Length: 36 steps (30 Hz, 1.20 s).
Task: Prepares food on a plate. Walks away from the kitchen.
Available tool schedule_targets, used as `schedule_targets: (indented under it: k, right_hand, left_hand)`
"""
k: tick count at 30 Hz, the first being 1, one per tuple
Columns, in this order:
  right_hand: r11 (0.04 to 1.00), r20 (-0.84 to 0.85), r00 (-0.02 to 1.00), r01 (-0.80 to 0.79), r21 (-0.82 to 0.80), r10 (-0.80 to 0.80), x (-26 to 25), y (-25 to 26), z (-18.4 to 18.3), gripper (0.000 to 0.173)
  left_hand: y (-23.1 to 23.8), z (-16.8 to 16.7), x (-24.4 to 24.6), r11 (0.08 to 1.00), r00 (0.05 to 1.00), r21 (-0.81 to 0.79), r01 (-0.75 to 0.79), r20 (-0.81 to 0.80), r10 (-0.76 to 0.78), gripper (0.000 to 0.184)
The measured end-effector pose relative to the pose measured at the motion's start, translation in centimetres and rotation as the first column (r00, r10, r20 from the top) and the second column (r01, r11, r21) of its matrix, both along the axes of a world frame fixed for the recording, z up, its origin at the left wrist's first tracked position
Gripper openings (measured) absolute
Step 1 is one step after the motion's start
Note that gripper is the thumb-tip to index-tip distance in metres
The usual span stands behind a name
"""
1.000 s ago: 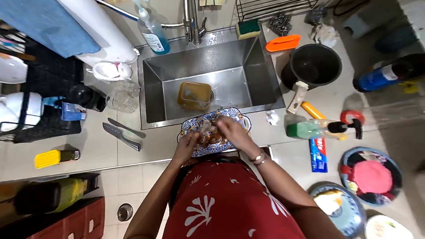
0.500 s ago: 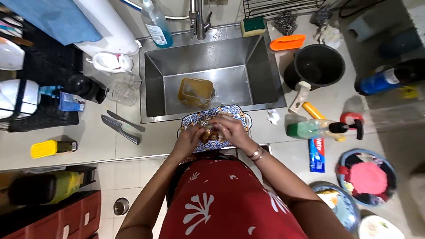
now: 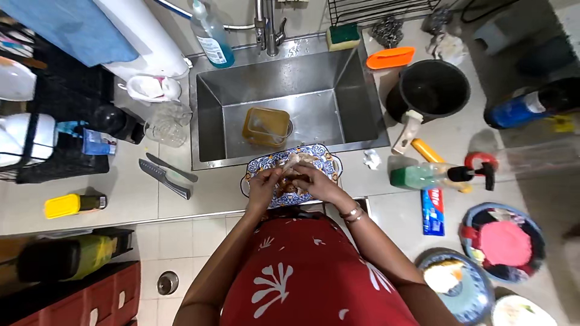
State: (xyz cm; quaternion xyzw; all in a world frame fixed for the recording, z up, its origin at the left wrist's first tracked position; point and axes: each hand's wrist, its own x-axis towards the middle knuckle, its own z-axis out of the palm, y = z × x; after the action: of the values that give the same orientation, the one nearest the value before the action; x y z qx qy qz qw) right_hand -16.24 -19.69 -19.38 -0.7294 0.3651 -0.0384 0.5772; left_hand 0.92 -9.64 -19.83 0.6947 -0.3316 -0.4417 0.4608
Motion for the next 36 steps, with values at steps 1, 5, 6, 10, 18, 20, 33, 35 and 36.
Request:
schedule_targets:
  k: [1, 5, 6, 10, 18, 20, 33, 35, 36]
  right_hand:
    - [0.998, 0.045, 0.998, 0.044, 0.050, -0.046, -0.1, 0.2, 0.1, 0.039]
    - [0.954, 0.196, 0.943, 0.231, 0.191, -0.268, 0.7, 1.4, -0.7, 0.021]
    - [0.952, 0.223, 0.931, 0.257, 0.164, -0.290, 0.9, 1.6, -1.0, 0.020]
    - [0.947, 0.264, 0.917, 0.319, -0.034, -0.300, 1.2, 2.1, -2.0, 0.018]
    - [0.934, 0.027, 0.949, 0.315, -0.168, -0.315, 0.8, 2.0, -0.8, 0.014]
    - [0.900, 0.078, 0.933, 0.358, -0.249, -0.350, 0.3, 1.9, -1.0, 0.015]
    - [0.880, 0.231, 0.865, 0.377, 0.287, -0.446, 0.1, 1.3, -0.9, 0.018]
    - [0.873, 0.201, 0.859, 0.422, 0.244, -0.471, 0.6, 1.5, -1.1, 0.017]
    - [0.870, 0.191, 0.855, 0.442, 0.218, -0.482, 0.9, 1.6, -1.1, 0.017]
  left_hand:
    - [-0.3, -0.2, -0.3, 1.000, 1.000, 0.006, -0.013, 0.001, 0.013, 0.020]
    - [-1.2, 0.0, -1.5, 0.999, 0.997, 0.037, -0.039, -0.061, 0.041, 0.010]
    - [-1.4, 0.2, -1.7, 0.997, 0.993, 0.054, -0.056, -0.097, 0.061, 0.010]
    - [-1.9, 0.7, -2.2, 0.988, 0.960, 0.096, -0.117, -0.245, 0.137, 0.013]
    - [-1.4, 0.5, -2.4, 0.989, 0.941, 0.003, 0.145, 0.309, -0.139, 0.021]
    - [-1.1, 0.2, -1.8, 0.987, 0.901, 0.004, 0.160, 0.407, -0.148, 0.022]
    - [-1.5, 0.6, -1.3, 0.972, 0.977, 0.110, 0.208, -0.062, -0.202, 0.021]
    - [-1.5, 0.5, -1.7, 0.972, 0.968, 0.105, 0.208, 0.122, -0.220, 0.020]
    - [-1.5, 0.6, -1.9, 0.974, 0.953, 0.103, 0.199, 0.210, -0.217, 0.021]
